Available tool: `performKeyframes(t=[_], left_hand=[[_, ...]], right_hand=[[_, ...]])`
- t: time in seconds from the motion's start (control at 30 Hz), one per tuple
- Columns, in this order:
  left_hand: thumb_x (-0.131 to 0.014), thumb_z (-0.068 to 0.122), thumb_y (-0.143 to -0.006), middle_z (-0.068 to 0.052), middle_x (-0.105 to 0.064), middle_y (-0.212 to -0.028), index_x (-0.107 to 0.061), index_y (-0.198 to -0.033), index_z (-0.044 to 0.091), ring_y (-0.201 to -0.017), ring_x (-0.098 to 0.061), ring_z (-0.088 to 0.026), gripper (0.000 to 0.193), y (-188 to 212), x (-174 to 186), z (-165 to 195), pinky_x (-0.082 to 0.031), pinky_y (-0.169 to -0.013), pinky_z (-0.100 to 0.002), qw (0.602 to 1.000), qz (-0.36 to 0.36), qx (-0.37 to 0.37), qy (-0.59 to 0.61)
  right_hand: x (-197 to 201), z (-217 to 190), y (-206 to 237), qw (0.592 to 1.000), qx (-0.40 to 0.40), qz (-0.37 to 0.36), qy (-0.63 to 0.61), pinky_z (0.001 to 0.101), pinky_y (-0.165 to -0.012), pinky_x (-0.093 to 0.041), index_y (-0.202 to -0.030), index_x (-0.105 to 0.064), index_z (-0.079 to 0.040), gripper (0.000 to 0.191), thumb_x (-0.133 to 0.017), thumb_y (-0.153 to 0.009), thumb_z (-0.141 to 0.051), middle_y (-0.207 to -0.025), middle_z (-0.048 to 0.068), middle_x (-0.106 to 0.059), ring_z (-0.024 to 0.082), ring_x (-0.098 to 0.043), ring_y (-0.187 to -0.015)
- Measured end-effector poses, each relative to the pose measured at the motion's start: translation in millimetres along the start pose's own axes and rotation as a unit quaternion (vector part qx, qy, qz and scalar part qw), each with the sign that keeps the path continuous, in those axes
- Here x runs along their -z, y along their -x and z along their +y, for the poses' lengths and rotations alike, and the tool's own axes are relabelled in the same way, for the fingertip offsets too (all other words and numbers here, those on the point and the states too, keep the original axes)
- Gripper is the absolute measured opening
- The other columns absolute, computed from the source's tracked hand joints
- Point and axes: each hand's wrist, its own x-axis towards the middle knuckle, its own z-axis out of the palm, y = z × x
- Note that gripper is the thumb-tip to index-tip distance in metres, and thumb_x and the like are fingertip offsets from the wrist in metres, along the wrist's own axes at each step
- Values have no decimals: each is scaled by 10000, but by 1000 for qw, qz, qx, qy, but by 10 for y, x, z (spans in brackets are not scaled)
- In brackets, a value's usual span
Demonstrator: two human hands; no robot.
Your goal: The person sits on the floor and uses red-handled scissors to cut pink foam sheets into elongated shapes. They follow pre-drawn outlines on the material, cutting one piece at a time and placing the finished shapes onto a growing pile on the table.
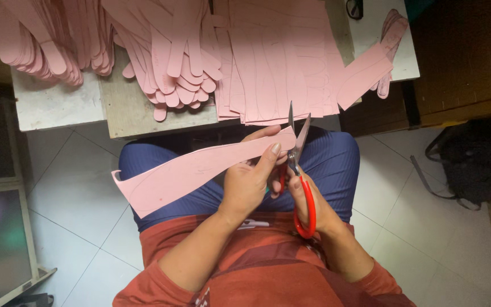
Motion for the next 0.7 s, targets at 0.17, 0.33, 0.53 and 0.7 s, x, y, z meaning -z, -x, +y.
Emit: performKeyframes(t=[0.17,0.33,0.53,0.7], left_hand=[[-585,135,-1019,-151,-686,-955,-498,-1406,17,-561,-629,-150,414,12,13,27,-541,-431,-285,999,-14,14,42],[-624,105,-1030,-140,-695,-1008,-548,-1403,-17,-693,-630,-141,399,0,63,27,-566,-591,-272,1000,0,-9,5],[-656,94,-1047,-125,-710,-1094,-590,-1394,-40,-938,-686,-123,377,-48,158,68,-593,-840,-243,995,-13,-51,-83],[-676,76,-986,-127,-716,-1083,-588,-1327,-55,-917,-696,-118,376,-106,288,193,-612,-805,-243,998,-17,-6,-66]], right_hand=[[-5,-19,28,1000,-5,17,-2,282,-714,-483,-1327,-496,44,787,-348,-1038,-674,-908,55,-501,130,-480,-789],[-19,35,59,997,-49,31,-42,276,-647,-487,-1163,-523,14,713,-402,-1011,-672,-817,28,-503,115,-488,-698],[35,0,80,996,-71,7,-53,255,-583,-464,-1005,-521,-37,671,-425,-991,-700,-710,-24,-467,86,-462,-602],[72,-57,113,994,-104,-8,-40,245,-508,-439,-986,-525,-46,664,-436,-973,-704,-657,-37,-429,69,-416,-548]])
